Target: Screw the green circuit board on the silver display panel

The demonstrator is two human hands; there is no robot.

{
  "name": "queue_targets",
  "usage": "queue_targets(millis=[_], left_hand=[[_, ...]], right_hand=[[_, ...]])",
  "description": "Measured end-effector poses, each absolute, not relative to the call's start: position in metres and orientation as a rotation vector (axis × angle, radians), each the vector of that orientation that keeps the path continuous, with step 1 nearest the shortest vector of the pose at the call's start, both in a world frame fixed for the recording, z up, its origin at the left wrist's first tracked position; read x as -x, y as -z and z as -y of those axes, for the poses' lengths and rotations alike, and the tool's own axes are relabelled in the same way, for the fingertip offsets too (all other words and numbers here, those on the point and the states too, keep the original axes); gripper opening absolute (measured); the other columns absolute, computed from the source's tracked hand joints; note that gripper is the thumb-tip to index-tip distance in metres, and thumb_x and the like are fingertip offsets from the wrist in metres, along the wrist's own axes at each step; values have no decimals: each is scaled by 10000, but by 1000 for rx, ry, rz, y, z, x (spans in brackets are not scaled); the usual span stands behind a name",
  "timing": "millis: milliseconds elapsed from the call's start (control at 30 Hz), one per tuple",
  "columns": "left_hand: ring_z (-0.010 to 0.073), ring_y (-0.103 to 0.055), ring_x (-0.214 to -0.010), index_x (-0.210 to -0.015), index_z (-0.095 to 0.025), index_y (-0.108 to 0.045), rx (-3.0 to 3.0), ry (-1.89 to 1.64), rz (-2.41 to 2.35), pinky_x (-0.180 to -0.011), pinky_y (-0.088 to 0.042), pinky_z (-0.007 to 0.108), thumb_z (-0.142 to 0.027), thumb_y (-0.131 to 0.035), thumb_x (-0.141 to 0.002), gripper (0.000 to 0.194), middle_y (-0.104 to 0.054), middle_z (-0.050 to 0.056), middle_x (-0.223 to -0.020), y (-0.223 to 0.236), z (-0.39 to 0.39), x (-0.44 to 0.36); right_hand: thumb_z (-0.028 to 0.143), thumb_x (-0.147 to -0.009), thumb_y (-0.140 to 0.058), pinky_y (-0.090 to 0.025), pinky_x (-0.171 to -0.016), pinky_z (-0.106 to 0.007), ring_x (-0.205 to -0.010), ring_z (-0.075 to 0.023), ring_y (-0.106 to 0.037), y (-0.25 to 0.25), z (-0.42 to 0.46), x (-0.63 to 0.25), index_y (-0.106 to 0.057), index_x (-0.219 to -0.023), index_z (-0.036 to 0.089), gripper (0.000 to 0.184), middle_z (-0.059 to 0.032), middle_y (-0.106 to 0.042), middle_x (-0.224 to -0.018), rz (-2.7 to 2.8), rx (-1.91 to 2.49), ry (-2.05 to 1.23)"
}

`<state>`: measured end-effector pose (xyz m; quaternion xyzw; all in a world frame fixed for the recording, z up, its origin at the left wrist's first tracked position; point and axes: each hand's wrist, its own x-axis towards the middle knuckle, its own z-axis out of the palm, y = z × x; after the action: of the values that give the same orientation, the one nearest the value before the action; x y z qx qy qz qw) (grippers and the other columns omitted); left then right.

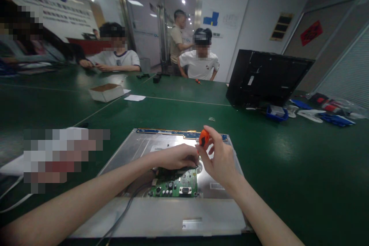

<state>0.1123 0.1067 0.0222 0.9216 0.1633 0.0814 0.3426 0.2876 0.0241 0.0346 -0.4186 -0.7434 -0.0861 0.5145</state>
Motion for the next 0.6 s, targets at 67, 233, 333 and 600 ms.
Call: queue_targets(millis=[67,233,333,600], left_hand=[[132,-574,-682,-820,-151,-659,-2390,-209,-422,-659,-407,221,-92,-696,-862,81,-641,-21,-733,-22,-107,-112],[129,-570,-685,-823,-151,-663,-2376,-212,-430,-657,-405,216,-86,-702,-858,83,-641,-20,-736,-24,-106,-112],[135,-582,-704,-827,-152,-672,-2368,-218,-443,-666,-409,220,-99,-715,-855,74,-655,-13,-754,-24,-106,-112],[135,-626,-735,-874,-146,-692,-2336,-216,-455,-698,-452,221,-102,-720,-856,55,-696,2,-810,-26,-107,-111]], right_hand=[[270,-969,-568,-550,-463,-230,-548,-139,-649,-35,-24,-287,-372,-1426,258,497,7,-664,-792,1788,1020,211],[258,-973,-558,-545,-462,-224,-526,-124,-627,-36,-22,-289,-374,-1433,258,495,11,-661,-800,1790,989,213],[261,-960,-577,-550,-466,-234,-513,-118,-614,-36,-21,-291,-388,-1426,261,503,-1,-668,-843,1759,968,236],[263,-972,-570,-537,-447,-220,-502,-111,-608,-37,-21,-293,-379,-1427,269,494,12,-651,-828,1756,956,246]])
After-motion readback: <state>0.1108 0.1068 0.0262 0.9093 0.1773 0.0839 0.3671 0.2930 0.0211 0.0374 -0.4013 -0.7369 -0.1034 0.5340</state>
